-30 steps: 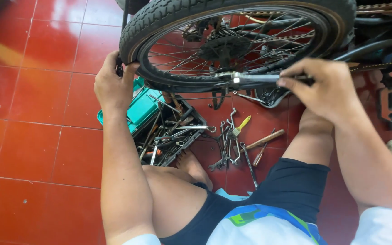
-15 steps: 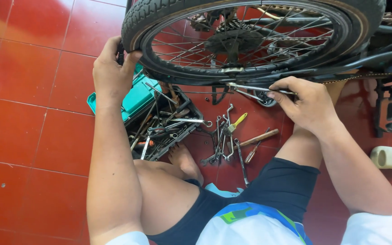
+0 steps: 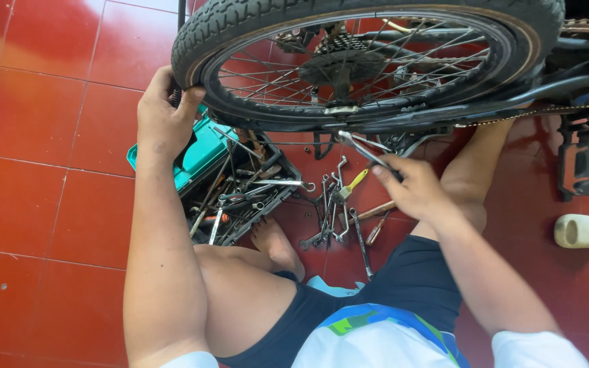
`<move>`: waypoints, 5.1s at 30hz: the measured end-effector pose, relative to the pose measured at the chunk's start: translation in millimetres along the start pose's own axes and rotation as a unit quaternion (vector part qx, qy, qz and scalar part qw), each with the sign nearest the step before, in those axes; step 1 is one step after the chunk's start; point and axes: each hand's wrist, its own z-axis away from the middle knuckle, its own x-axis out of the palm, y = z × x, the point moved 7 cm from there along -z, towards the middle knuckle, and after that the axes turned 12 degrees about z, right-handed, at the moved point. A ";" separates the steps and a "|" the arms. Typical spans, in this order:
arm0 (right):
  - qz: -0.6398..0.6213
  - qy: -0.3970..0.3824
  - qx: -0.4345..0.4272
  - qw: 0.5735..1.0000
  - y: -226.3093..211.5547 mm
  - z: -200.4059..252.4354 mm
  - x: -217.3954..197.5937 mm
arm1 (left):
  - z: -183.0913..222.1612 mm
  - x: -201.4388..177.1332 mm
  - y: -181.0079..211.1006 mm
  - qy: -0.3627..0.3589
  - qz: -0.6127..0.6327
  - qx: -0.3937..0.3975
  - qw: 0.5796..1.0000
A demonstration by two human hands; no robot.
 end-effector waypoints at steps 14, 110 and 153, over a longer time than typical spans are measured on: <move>-0.485 0.301 -0.204 0.795 62.5 -10.6 77.2 | 5.5 -0.8 -3.0 0.020 -0.055 -0.033 0.998; 0.461 -0.177 -0.131 0.860 220.0 29.6 213.8 | 5.5 -12.2 -28.9 -0.094 -0.011 0.094 0.991; 0.512 -0.232 -0.073 0.824 252.3 -23.9 185.0 | 11.7 -20.3 -6.9 0.009 -0.201 0.066 0.977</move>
